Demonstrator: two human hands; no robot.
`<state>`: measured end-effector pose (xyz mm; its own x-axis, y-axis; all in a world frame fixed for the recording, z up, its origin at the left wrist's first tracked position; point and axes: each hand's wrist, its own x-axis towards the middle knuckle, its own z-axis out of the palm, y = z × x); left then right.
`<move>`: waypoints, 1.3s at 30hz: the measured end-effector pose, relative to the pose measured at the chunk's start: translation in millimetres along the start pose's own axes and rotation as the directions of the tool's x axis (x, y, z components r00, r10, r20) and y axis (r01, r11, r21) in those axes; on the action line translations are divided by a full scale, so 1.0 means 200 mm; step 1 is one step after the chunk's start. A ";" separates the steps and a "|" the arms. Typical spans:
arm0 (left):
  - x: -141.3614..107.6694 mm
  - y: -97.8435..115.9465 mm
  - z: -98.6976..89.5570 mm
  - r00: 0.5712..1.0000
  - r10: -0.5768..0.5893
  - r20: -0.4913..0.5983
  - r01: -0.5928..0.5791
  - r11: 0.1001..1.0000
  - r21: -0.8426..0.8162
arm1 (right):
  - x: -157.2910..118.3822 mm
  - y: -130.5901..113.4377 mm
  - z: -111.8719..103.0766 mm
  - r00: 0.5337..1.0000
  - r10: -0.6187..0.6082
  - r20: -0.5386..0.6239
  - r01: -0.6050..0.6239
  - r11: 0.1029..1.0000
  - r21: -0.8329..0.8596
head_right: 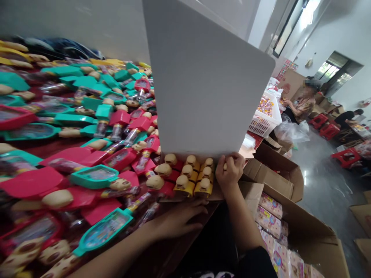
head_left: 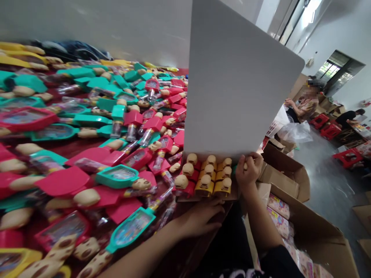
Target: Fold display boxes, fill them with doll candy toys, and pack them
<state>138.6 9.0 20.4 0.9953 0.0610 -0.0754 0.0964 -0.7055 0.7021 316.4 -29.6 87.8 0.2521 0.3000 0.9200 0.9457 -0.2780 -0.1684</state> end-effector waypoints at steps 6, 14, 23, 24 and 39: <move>0.00 -0.01 0.02 0.998 0.030 -0.054 -0.029 0.999 0.023 | -0.01 0.08 -0.05 0.988 -0.006 0.157 -0.007 0.997 0.081; -0.10 0.25 -0.17 0.704 0.459 -0.541 -0.278 0.880 0.385 | -0.04 0.14 0.02 0.920 0.134 0.369 -0.276 0.890 0.364; 0.24 0.29 -0.81 0.877 0.351 -0.329 -0.086 0.787 0.611 | 0.01 0.14 0.22 0.954 0.120 0.275 -0.243 0.847 0.473; 0.27 0.27 -0.82 0.918 0.303 -0.257 -0.074 0.766 0.638 | 0.02 0.14 0.25 0.955 0.115 0.275 -0.240 0.844 0.480; 0.15 0.30 -0.58 0.952 -0.093 -0.290 0.236 0.828 0.508 | 0.01 0.15 0.29 0.953 0.140 0.268 -0.264 0.818 0.510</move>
<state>174.7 49.6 141.8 0.9420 0.3287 0.0682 0.3094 -0.9288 0.2042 357.4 15.5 63.2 0.4281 0.4915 0.7584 0.8122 0.1588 -0.5613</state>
